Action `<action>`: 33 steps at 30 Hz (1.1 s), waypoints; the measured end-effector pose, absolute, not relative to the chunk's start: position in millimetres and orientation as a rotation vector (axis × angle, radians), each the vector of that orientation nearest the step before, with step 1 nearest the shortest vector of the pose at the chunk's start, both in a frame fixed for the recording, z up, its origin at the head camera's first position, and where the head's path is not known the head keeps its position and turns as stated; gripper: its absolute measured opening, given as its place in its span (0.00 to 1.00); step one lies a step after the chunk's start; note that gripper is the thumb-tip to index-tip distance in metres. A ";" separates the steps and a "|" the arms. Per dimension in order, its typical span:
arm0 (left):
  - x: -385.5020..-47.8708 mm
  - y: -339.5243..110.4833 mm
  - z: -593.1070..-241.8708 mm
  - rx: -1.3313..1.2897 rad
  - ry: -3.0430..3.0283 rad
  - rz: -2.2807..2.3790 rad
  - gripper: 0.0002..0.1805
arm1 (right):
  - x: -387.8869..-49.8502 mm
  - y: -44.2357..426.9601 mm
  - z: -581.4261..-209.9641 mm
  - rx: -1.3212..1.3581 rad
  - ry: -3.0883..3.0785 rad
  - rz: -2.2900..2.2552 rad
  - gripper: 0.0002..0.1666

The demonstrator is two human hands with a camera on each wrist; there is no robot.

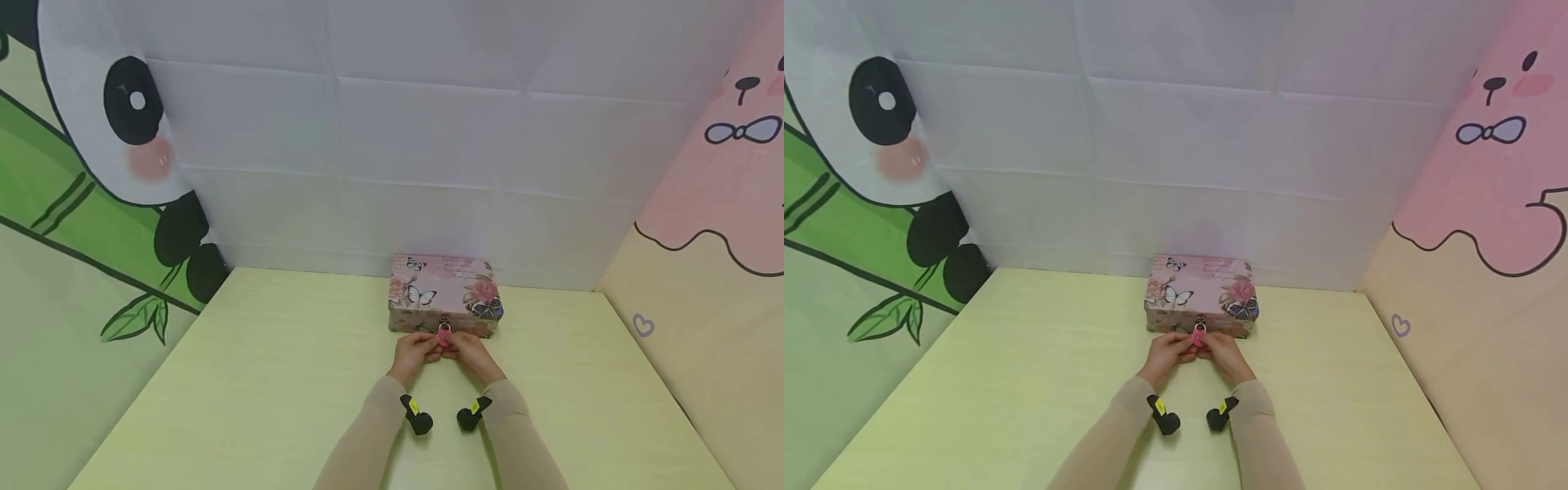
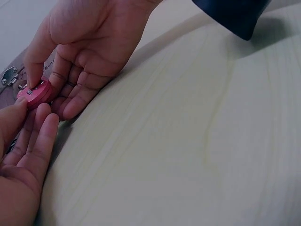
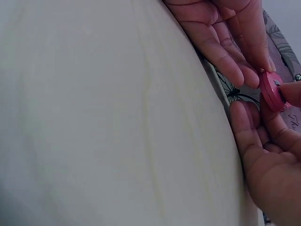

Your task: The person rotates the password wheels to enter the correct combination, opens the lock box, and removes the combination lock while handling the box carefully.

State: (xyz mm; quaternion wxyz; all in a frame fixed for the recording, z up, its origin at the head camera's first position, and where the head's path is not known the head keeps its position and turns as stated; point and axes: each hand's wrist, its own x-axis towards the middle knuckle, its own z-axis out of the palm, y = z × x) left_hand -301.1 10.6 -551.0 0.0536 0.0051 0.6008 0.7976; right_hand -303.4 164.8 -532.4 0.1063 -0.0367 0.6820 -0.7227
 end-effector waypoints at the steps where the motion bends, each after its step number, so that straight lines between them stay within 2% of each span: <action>1: -301.1 10.7 -551.0 0.017 1.829 2.425 0.10 | -303.4 164.9 -532.3 -0.113 2.014 -2.123 0.16; 15: -304.6 12.2 -554.3 0.021 1.830 2.434 0.09 | -304.6 166.4 -532.7 -0.130 2.032 -2.109 0.14; 33: -302.7 12.0 -549.0 -0.033 1.846 2.405 0.10 | -305.7 167.1 -532.7 -0.155 2.004 -2.105 0.15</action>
